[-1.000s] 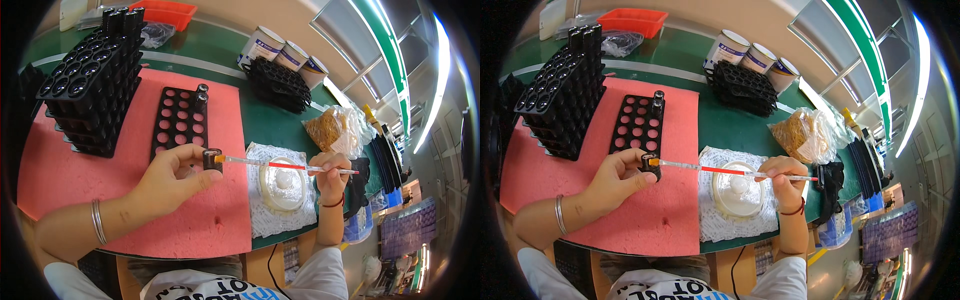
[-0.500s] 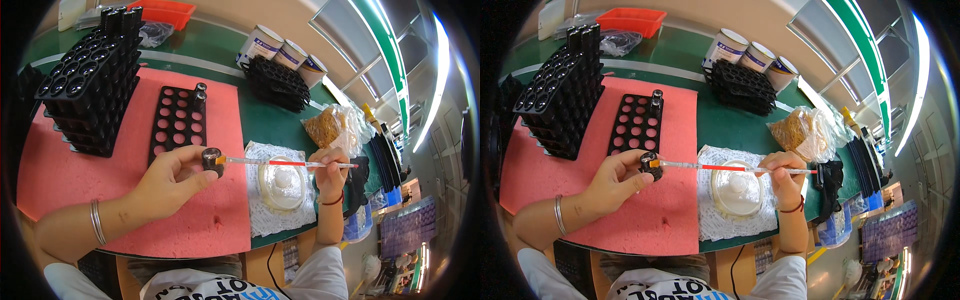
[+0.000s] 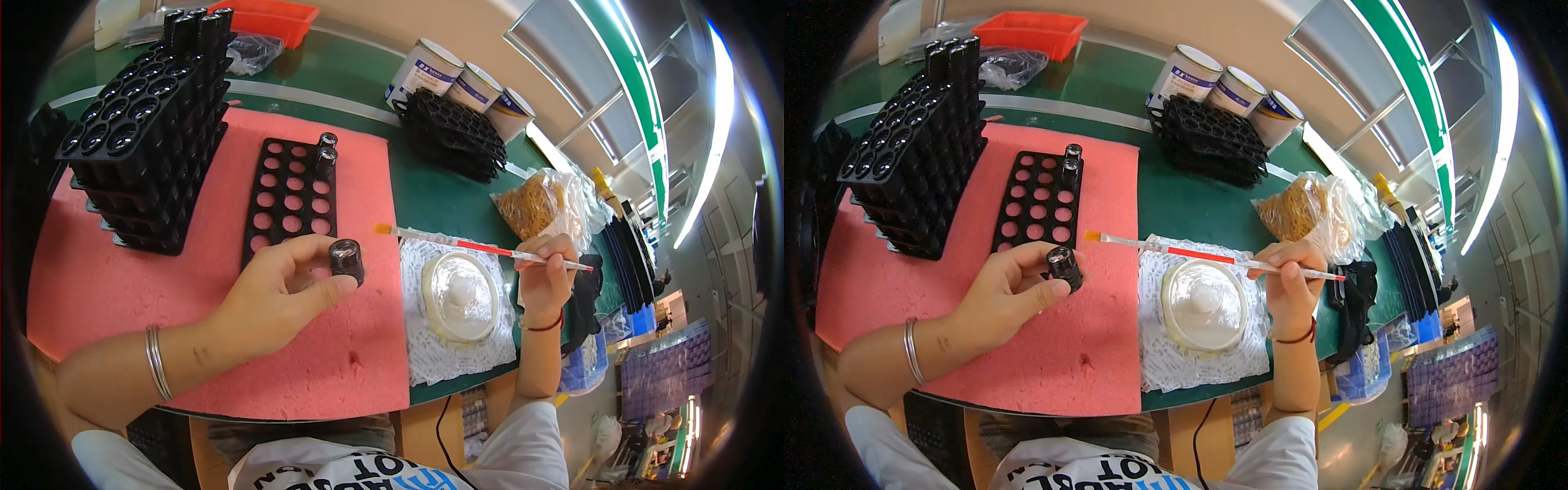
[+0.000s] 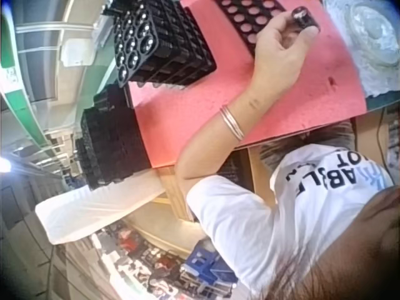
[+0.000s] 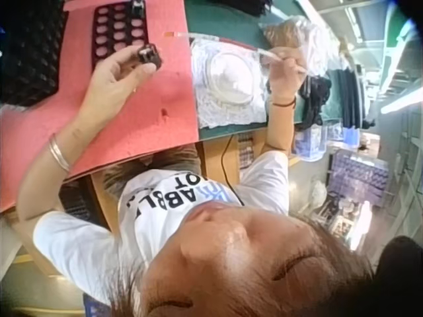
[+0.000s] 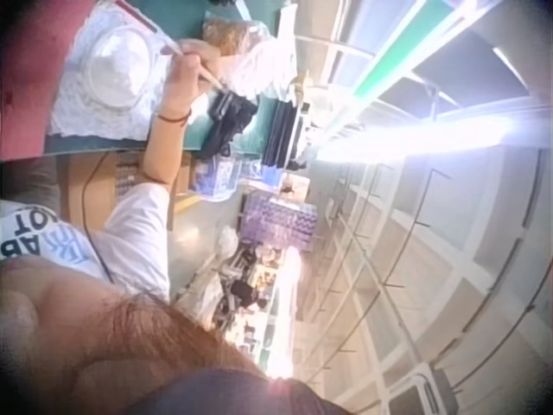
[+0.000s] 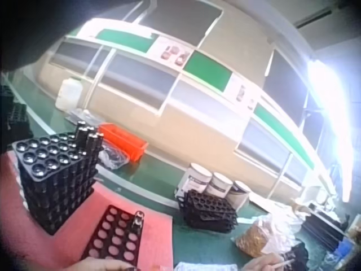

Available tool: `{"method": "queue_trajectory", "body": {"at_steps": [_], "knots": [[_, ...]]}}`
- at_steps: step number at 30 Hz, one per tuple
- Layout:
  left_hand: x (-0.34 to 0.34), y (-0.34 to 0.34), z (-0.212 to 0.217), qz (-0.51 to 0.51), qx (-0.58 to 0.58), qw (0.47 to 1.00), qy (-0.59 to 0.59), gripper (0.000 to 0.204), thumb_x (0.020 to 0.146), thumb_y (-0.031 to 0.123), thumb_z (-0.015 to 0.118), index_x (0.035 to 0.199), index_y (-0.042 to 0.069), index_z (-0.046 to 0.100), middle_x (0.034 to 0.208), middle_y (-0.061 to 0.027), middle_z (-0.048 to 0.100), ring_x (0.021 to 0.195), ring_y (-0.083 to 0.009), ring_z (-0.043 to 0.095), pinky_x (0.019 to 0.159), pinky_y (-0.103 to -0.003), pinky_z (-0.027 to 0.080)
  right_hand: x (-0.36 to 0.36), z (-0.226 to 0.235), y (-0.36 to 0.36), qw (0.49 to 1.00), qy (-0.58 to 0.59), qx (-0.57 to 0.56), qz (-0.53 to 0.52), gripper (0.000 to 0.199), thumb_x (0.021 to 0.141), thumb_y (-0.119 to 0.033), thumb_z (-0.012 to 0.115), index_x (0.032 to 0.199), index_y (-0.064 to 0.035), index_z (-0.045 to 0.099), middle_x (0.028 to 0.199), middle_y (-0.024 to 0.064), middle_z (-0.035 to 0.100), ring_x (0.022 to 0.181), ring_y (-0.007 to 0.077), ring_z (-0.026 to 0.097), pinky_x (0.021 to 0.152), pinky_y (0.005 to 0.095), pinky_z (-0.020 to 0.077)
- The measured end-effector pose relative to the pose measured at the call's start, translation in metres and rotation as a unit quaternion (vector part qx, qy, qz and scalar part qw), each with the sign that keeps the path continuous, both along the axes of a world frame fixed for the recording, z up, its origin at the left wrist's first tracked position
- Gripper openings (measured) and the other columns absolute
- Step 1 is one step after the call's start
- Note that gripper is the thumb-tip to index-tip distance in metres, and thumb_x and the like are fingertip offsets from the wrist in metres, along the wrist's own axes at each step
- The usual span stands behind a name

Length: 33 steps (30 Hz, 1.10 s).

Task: Applying adhesive to small cylindrical components using a brush and organizing them in a tray.

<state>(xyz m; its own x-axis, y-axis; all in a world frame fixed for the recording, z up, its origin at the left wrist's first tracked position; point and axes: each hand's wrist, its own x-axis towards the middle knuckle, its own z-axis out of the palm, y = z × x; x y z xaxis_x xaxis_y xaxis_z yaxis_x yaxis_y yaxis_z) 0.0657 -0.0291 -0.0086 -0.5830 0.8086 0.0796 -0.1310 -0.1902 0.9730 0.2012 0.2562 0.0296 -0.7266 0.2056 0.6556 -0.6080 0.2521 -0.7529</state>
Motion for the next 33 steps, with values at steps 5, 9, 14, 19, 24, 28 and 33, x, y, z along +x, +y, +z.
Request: {"method": "queue_trajectory", "body": {"at_steps": [5, 9, 14, 19, 24, 28, 33], "knots": [[0.0, 0.002, -0.001, 0.012, 0.003, 1.0, -0.007, 0.02, 0.08, 0.008, 0.061, 0.096, 0.001, 0.052, 0.084, 0.0031, 0.05, 0.067, -0.0008, 0.043, 0.06, -0.016, 0.037, 0.003, 0.0, 0.0, 0.999, -0.002, -0.036, 0.034, 0.025, 0.084, -0.024, 0.054, 0.077, 0.0003, 0.054, 0.067, 0.0157, 0.059, 0.057, 0.0214, 0.057, 0.055, 0.0299, 0.0423], [0.001, 0.002, 0.0, 0.017, -0.003, 1.0, -0.002, 0.019, 0.077, 0.008, 0.065, 0.091, 0.003, 0.052, 0.08, 0.0038, 0.047, 0.062, -0.001, 0.039, 0.056, -0.016, 0.035, 0.002, -0.002, -0.002, 0.999, -0.005, 0.022, 0.045, 0.023, 0.088, -0.026, 0.046, 0.08, -0.0049, 0.049, 0.061, 0.0091, 0.054, 0.05, 0.016, 0.049, 0.049, 0.0274, 0.0356], [0.0, 0.001, 0.002, 0.013, -0.031, 0.999, 0.007, 0.023, 0.075, 0.009, 0.067, 0.089, 0.004, 0.049, 0.08, 0.003, 0.047, 0.06, 0.0, 0.039, 0.053, -0.015, 0.034, 0.002, -0.002, -0.007, 0.994, 0.01, 0.064, 0.085, 0.026, 0.09, -0.028, 0.044, 0.082, -0.0047, 0.05, 0.062, 0.0091, 0.055, 0.049, 0.0159, 0.05, 0.048, 0.0279, 0.0355], [-0.002, 0.0, 0.003, 0.011, -0.048, 0.999, 0.014, 0.026, 0.074, 0.01, 0.069, 0.089, 0.005, 0.047, 0.081, 0.0027, 0.048, 0.058, 0.0007, 0.04, 0.051, -0.014, 0.034, 0.0, -0.002, -0.008, 0.992, 0.005, 0.083, 0.098, 0.027, 0.09, -0.029, 0.044, 0.083, -0.0043, 0.052, 0.063, 0.009, 0.056, 0.05, 0.0168, 0.053, 0.049, 0.0281, 0.0364], [0.0, 0.003, 0.004, 0.015, -0.037, 0.999, 0.009, 0.033, 0.07, 0.004, 0.071, 0.085, 0.007, 0.043, 0.075, 0.0048, 0.046, 0.056, 0.0024, 0.036, 0.048, -0.013, 0.029, 0.003, -0.004, -0.01, 0.997, -0.003, 0.016, 0.081, 0.03, 0.085, -0.029, 0.054, 0.078, 0.0003, 0.059, 0.066, 0.014, 0.061, 0.055, 0.0219, 0.06, 0.052, 0.0282, 0.0437], [0.002, 0.001, 0.003, 0.02, -0.055, 0.998, 0.013, 0.033, 0.069, 0.003, 0.072, 0.085, 0.007, 0.043, 0.075, 0.0044, 0.046, 0.057, 0.0021, 0.037, 0.048, -0.013, 0.03, 0.003, -0.004, -0.013, 0.998, -0.014, 0.015, 0.057, 0.031, 0.085, -0.029, 0.054, 0.078, 0.0004, 0.059, 0.065, 0.0141, 0.061, 0.054, 0.0216, 0.059, 0.052, 0.0282, 0.044], [0.0, 0.001, 0.003, 0.017, -0.047, 0.999, 0.015, 0.034, 0.069, 0.003, 0.072, 0.086, 0.007, 0.043, 0.076, 0.0033, 0.049, 0.062, 0.0005, 0.043, 0.052, -0.014, 0.034, 0.003, -0.007, -0.008, 0.998, -0.02, 0.001, 0.054, 0.032, 0.085, -0.03, 0.054, 0.077, 0.0006, 0.058, 0.066, 0.0143, 0.061, 0.052, 0.0211, 0.058, 0.051, 0.0286, 0.0441]]}}
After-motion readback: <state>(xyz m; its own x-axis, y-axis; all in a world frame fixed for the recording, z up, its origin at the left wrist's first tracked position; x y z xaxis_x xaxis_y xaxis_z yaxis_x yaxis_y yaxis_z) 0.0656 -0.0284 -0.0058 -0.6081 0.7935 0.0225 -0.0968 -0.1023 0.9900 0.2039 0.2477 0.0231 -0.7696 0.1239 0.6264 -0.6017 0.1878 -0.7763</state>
